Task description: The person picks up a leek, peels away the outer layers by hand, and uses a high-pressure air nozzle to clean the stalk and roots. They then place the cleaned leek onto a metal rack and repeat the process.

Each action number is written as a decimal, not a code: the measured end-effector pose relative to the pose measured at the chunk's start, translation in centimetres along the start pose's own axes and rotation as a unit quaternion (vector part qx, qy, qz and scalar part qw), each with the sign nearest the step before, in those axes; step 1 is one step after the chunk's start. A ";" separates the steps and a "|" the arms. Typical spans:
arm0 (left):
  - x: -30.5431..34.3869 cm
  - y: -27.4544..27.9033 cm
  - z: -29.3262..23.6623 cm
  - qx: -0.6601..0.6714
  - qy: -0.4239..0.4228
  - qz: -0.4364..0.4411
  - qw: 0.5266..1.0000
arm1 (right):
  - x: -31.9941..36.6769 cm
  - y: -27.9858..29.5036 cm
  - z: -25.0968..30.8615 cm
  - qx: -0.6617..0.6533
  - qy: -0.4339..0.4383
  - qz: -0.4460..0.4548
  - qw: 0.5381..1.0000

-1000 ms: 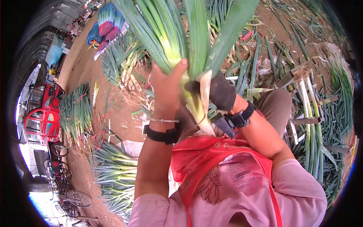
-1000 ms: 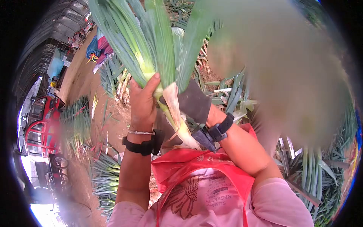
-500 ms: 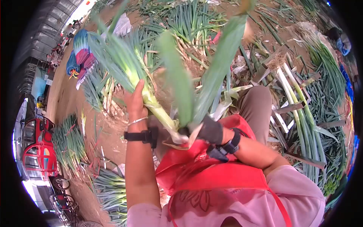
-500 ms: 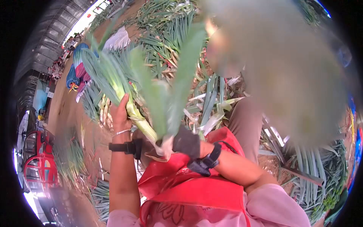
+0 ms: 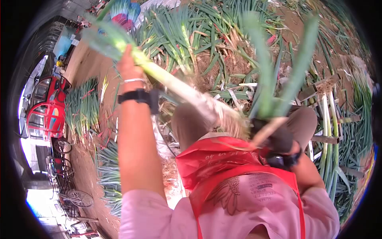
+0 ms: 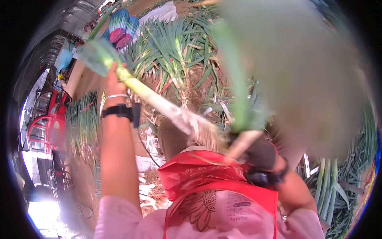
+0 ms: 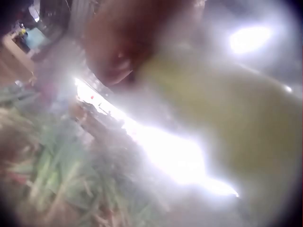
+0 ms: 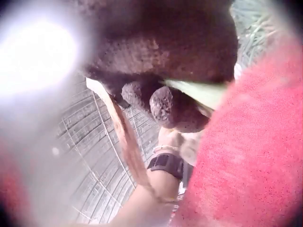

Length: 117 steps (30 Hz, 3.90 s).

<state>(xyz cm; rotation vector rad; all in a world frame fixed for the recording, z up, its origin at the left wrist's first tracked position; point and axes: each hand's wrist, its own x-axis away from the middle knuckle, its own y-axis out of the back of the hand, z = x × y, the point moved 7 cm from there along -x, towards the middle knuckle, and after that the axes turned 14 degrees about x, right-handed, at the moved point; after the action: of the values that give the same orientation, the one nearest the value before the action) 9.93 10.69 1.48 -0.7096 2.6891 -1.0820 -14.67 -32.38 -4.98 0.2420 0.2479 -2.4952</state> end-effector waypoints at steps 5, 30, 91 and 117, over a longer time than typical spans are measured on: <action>0.4 3.5 -5.9 -0.083 -0.107 -0.137 0.981 | 4.2 1.3 2.7 -0.292 -0.131 -0.127 0.939; 16.7 -11.1 -3.7 0.006 -0.038 0.182 0.982 | -19.5 -5.6 10.7 0.378 0.057 -0.069 0.921; 22.3 -5.4 1.4 -0.012 0.132 0.165 0.977 | -2.1 0.8 3.0 0.453 -0.040 -0.083 0.887; 25.5 -8.8 0.5 -0.043 0.093 0.221 0.970 | -8.2 -6.3 1.9 0.310 0.069 -0.109 0.942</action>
<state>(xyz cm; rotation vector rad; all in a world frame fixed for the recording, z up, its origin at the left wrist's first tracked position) -9.00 -7.47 7.95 -0.0022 2.8608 -0.9578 -12.10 -23.20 -0.44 0.6766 -0.4982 -2.7107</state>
